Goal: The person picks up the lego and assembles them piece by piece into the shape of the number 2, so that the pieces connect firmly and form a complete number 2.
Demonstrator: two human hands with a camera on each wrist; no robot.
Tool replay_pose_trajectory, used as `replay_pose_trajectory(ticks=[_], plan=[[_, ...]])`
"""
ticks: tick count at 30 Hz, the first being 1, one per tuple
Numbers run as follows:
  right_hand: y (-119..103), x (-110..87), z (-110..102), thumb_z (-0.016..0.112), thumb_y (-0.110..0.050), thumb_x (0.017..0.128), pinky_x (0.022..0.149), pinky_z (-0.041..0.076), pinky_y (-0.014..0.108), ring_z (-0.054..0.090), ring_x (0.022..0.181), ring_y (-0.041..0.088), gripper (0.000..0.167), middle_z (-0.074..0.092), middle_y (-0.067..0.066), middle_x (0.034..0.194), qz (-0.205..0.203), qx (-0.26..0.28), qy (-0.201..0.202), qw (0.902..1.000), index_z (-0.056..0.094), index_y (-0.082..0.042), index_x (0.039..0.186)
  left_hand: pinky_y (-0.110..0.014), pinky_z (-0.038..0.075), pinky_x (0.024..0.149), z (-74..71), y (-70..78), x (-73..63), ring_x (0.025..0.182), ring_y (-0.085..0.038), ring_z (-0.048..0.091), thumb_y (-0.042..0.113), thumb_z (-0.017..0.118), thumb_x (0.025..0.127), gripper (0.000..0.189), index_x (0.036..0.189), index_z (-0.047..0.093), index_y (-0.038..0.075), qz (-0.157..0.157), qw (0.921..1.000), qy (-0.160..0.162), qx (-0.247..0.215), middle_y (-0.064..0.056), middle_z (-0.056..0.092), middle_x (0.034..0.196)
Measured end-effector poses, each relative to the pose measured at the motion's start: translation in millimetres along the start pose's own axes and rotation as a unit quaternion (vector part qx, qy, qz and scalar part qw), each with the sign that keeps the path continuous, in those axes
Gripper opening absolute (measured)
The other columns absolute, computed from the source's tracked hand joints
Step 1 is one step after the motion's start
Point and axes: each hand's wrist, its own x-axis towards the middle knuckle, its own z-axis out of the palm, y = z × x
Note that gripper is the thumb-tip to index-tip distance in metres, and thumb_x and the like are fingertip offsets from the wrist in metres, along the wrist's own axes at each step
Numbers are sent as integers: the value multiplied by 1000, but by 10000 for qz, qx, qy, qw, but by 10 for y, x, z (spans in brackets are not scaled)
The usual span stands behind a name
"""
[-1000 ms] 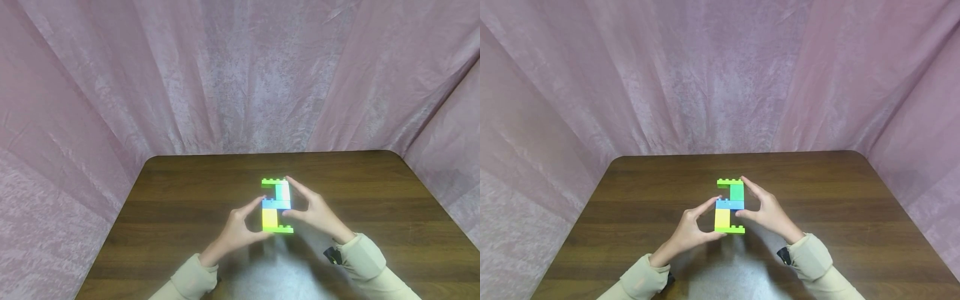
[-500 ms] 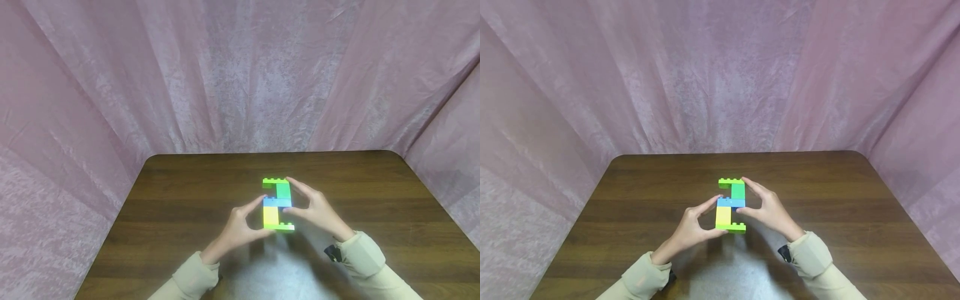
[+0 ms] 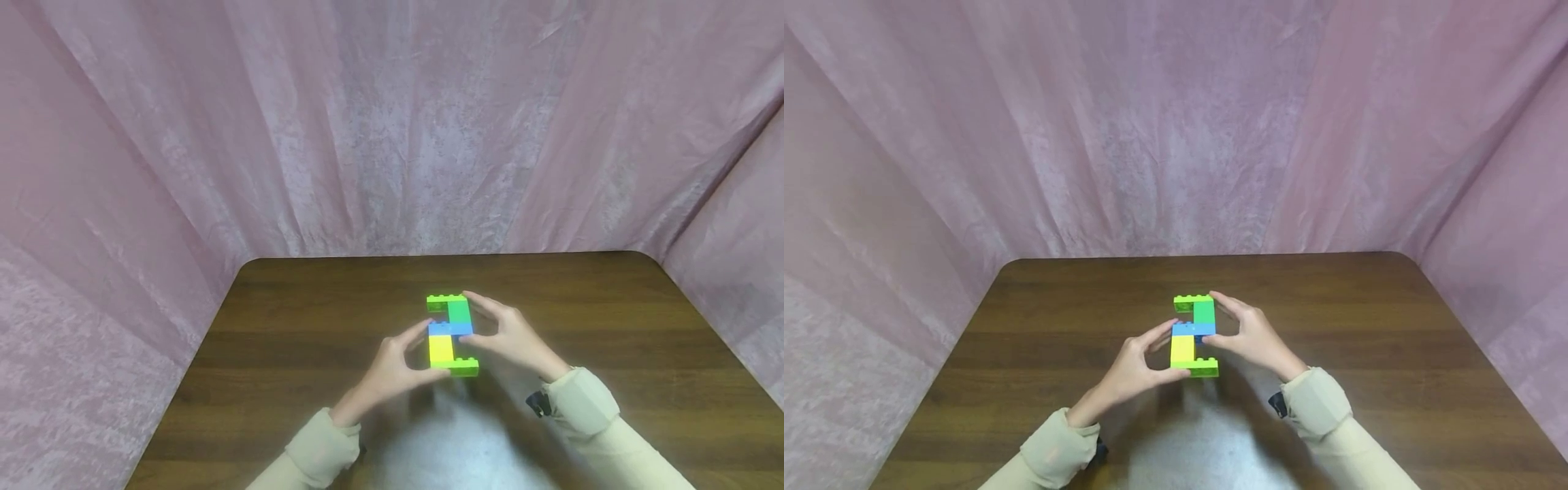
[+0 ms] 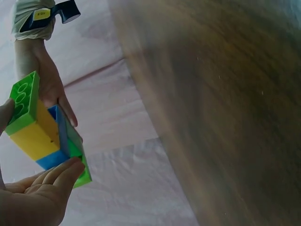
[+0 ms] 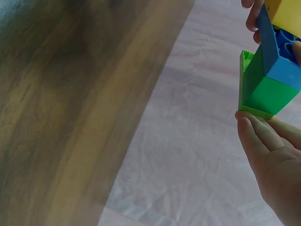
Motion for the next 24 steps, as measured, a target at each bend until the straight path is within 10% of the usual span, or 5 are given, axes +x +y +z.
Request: replay_pose_trajectory(ticks=[24], plan=[[354, 223, 314, 78, -11, 79, 107, 44, 54, 48, 131, 45, 78, 43, 28, 147, 477, -413, -532, 9966, 37, 7, 143, -49, 43, 110, 72, -325, 210, 135, -38, 48, 10, 81, 77, 81, 144, 38, -6, -1404, 9868, -754, 301, -24, 44, 149]])
